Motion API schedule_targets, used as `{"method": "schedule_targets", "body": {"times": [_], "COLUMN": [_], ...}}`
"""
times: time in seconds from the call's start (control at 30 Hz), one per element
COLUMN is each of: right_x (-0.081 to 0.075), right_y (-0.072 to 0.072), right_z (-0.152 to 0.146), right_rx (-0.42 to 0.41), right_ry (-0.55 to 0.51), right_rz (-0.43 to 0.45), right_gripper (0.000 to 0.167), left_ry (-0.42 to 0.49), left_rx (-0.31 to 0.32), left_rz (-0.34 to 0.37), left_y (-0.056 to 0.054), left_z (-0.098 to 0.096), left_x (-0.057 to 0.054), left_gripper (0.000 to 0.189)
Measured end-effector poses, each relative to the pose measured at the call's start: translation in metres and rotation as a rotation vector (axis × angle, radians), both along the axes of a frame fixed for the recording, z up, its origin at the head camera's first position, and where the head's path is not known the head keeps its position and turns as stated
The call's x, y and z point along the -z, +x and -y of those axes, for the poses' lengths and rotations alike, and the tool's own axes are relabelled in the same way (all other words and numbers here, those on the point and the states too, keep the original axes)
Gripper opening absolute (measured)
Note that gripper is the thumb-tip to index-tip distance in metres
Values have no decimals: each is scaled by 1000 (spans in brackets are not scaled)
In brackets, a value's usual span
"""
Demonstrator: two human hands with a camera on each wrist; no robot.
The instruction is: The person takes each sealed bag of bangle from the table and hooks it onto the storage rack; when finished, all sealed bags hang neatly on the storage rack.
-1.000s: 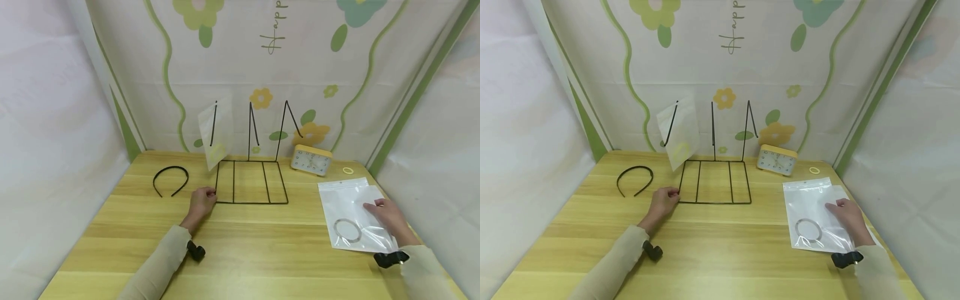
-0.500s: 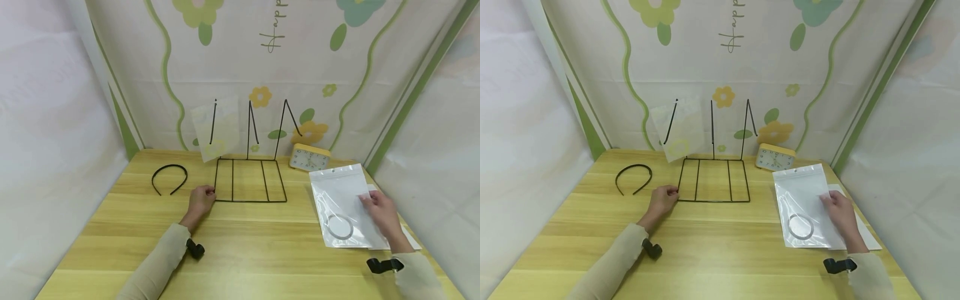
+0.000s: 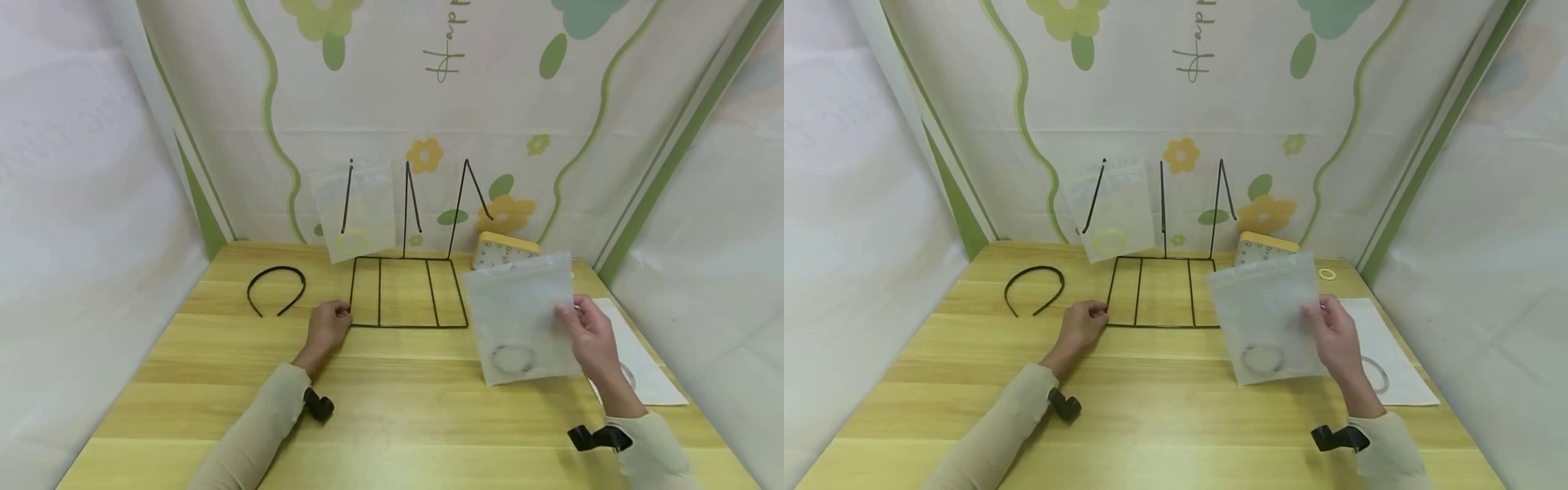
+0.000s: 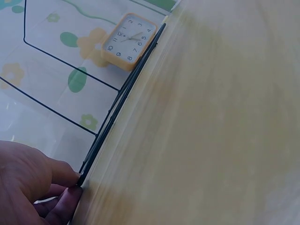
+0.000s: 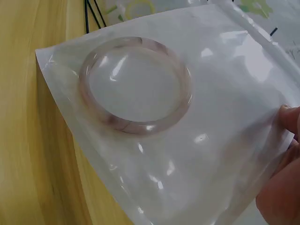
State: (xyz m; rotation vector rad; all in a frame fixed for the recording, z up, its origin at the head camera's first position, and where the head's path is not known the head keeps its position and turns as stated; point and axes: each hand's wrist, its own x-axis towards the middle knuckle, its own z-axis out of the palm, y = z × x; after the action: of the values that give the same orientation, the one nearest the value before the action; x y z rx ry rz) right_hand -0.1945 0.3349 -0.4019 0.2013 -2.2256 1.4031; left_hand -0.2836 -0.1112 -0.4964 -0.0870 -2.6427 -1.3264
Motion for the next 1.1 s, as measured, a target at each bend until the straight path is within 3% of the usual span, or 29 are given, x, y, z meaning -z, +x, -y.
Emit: {"method": "schedule_targets", "body": {"times": [0.1, 0.23, 0.37, 0.73, 1.1], "right_x": [-7, -19, -25, -17, -22], "right_y": [0, 0, -7, -29, -42], "right_z": [20, 45, 65, 91, 125], "right_rx": [-86, -166, -208, -235, -292], "right_ry": [-60, -65, -89, -247, -354], "right_rz": [-60, -127, -155, -93, -49], "right_gripper": [4, 6, 7, 23, 9], "left_ry": [2, -2, 2, 14, 8], "left_rx": [2, 3, -3, 12, 3], "left_rz": [5, 10, 9, 16, 28], "left_y": [-1, 0, 1, 0, 1], "left_z": [0, 0, 0, -3, -1], "left_x": [0, -2, -4, 2, -2], "left_gripper": [21, 21, 21, 20, 22]}}
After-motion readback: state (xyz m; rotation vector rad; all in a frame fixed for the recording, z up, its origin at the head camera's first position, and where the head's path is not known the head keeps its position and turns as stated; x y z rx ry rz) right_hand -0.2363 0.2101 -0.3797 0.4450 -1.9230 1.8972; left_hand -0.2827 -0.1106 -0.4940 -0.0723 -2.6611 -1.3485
